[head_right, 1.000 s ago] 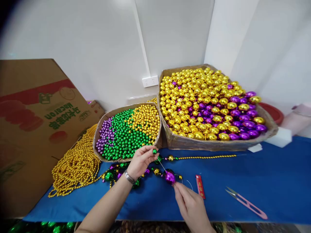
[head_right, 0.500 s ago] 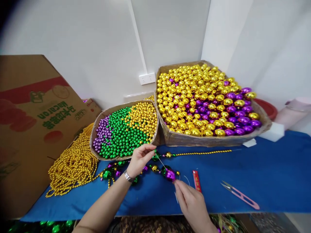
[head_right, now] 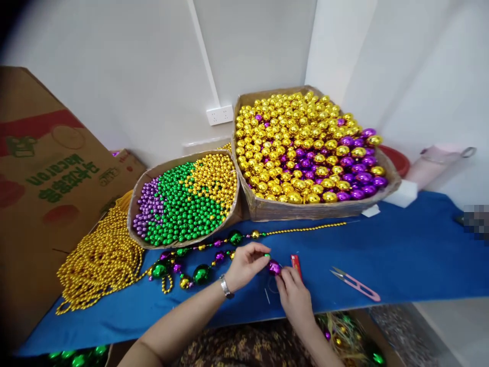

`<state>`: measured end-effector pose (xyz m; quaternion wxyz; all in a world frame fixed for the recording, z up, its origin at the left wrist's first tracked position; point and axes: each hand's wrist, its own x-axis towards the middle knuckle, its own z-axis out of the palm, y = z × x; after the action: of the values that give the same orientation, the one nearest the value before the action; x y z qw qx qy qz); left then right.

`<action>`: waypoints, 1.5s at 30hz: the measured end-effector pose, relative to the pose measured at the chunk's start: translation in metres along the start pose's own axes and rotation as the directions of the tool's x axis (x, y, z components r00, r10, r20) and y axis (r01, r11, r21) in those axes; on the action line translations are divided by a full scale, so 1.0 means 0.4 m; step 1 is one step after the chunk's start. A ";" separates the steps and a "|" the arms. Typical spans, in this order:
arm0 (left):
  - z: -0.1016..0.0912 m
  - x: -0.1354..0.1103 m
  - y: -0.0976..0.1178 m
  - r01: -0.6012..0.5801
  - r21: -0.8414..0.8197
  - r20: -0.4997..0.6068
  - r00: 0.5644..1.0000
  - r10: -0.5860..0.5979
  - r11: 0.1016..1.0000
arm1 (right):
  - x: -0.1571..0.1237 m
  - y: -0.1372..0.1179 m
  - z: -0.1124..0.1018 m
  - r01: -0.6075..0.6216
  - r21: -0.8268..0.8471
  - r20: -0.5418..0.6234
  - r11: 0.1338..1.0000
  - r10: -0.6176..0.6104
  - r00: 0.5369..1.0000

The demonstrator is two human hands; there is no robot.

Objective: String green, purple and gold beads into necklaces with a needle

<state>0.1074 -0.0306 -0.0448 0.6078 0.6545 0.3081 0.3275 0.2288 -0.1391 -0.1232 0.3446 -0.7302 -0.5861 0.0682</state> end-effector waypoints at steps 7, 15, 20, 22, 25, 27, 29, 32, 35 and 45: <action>0.050 -0.014 -0.067 -0.311 0.419 0.239 0.944 0.227 0.853 | 0.006 0.024 -0.102 0.051 0.078 0.065 0.996 -0.056 0.996; 0.098 -0.006 -0.120 -0.343 0.494 0.353 0.919 0.177 0.799 | 0.028 -0.003 -0.161 -0.022 0.270 -0.020 0.963 0.028 0.999; 0.075 0.021 -0.107 -0.254 0.466 0.341 0.935 0.093 0.848 | 0.107 0.072 -0.239 -0.324 0.555 -0.145 0.766 0.473 0.869; 0.054 0.034 -0.093 -0.267 0.458 0.372 0.924 0.090 0.848 | 0.143 0.117 -0.280 -0.332 0.688 -0.202 0.645 0.610 0.766; 0.024 0.053 -0.071 -0.323 0.431 0.449 0.887 0.111 0.842 | 0.180 0.191 -0.322 -0.347 0.730 -0.257 0.589 0.707 0.659; 0.010 0.064 -0.060 -0.340 0.424 0.481 0.870 0.110 0.839 | 0.192 0.240 -0.335 -0.379 0.742 -0.271 0.553 0.765 0.585; 0.000 0.072 -0.055 -0.340 0.421 0.498 0.861 0.098 0.841 | 0.198 0.288 -0.347 -0.416 0.748 -0.280 0.517 0.815 0.508; -0.016 0.080 -0.055 -0.287 0.398 0.485 0.872 0.066 0.871 | 0.200 0.356 -0.380 -0.470 0.755 -0.295 0.458 0.877 0.380; -0.040 0.087 -0.047 -0.094 0.256 0.448 0.893 -0.032 0.962 | 0.191 0.415 -0.427 -0.513 0.758 -0.302 0.401 0.915 0.270; -0.034 0.144 0.147 0.201 -0.338 0.427 0.904 -0.040 0.919 | 0.147 0.506 -0.439 -0.635 0.609 -0.293 0.475 0.879 0.376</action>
<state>0.1313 0.0194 0.0176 0.7917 0.5599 0.1457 0.1961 0.4988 -0.1756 -0.0909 0.5692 -0.8139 -0.0102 0.1161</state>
